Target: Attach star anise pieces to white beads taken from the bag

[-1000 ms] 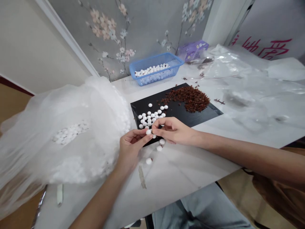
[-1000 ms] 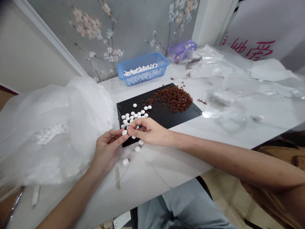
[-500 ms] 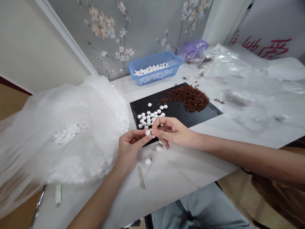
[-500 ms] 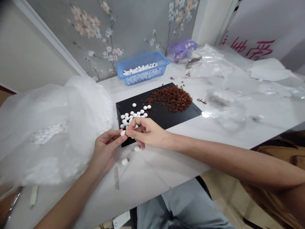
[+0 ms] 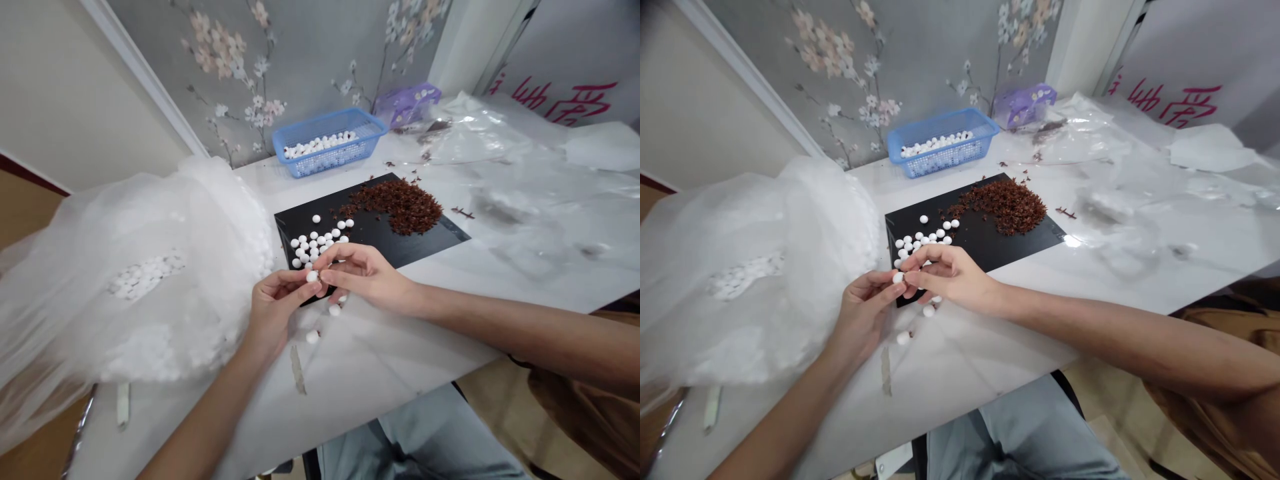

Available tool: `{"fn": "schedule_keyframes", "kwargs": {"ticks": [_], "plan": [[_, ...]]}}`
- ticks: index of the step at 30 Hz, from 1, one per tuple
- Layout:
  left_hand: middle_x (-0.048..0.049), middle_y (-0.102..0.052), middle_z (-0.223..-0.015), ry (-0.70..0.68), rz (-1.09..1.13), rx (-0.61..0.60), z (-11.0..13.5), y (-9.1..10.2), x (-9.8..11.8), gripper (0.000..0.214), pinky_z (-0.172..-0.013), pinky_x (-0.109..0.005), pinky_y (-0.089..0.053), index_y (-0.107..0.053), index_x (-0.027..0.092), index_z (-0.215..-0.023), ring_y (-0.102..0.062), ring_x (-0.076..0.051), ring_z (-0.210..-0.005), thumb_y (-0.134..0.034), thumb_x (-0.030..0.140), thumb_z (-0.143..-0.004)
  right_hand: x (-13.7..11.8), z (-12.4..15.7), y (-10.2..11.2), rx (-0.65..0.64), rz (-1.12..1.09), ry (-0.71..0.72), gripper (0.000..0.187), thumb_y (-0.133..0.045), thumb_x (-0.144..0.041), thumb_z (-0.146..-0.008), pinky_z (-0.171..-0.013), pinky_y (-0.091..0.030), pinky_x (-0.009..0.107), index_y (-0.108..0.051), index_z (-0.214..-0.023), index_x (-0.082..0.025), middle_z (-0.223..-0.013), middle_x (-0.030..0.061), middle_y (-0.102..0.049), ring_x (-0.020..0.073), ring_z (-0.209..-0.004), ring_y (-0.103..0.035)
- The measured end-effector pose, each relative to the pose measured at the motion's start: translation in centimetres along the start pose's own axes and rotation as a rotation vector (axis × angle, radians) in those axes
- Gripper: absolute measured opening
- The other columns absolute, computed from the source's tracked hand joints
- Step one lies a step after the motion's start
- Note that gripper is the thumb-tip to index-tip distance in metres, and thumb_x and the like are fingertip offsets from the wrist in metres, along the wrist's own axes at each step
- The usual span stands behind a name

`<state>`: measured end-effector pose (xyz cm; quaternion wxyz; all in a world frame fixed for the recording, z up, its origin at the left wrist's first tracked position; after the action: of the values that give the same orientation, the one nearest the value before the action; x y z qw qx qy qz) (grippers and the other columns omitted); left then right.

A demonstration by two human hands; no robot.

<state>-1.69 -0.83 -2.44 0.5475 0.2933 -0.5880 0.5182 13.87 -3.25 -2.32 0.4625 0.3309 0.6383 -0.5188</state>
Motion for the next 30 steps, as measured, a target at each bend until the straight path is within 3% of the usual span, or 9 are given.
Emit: {"fn": "schedule_keyframes", "kwargs": {"ticks": [6,17,30], "plan": [[0.0016,-0.070,-0.067,0.005,-0.008,-0.011,0.27,-0.15,0.20,0.013,-0.064,-0.016,-0.052,-0.070,0.021,-0.068,-0.065,-0.009,-0.063,-0.075,0.013,-0.059,0.08,-0.15,0.40,-0.066,-0.090,-0.022,0.012,-0.066,-0.023,-0.075,-0.059,-0.055,0.020,-0.062,-0.081,-0.014,-0.075,0.0013,-0.063,0.0100,-0.069,-0.063],[-0.0017,-0.069,-0.065,0.005,-0.076,0.055,0.15,-0.02,0.14,0.014,-0.065,-0.025,-0.054,-0.070,0.018,-0.068,-0.064,-0.013,-0.061,-0.077,0.017,-0.055,0.10,-0.21,0.13,-0.042,-0.147,-0.070,0.013,-0.069,-0.023,-0.072,-0.059,-0.055,0.020,-0.062,-0.078,-0.013,-0.071,0.0010,-0.065,0.0097,-0.066,-0.064],[0.0002,-0.070,-0.066,0.027,0.002,0.016,-0.07,0.10,-0.02,0.014,-0.065,-0.023,-0.053,-0.070,0.021,-0.066,-0.064,-0.012,-0.062,-0.078,0.017,-0.055,0.45,-0.44,0.06,-0.054,-0.165,-0.054,0.017,-0.068,-0.025,-0.073,-0.060,-0.053,0.018,-0.061,-0.080,-0.012,-0.070,-0.0002,-0.065,0.0066,-0.062,-0.062]]}}
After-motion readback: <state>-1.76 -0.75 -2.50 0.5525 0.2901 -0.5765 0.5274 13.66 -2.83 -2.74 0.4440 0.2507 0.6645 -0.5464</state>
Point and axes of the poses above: each hand's wrist, its own z-axis away from the middle knuckle, its own y-axis out of the back of the hand, x = y × z, the point moved 1 cm from there along -z, towards the middle knuckle
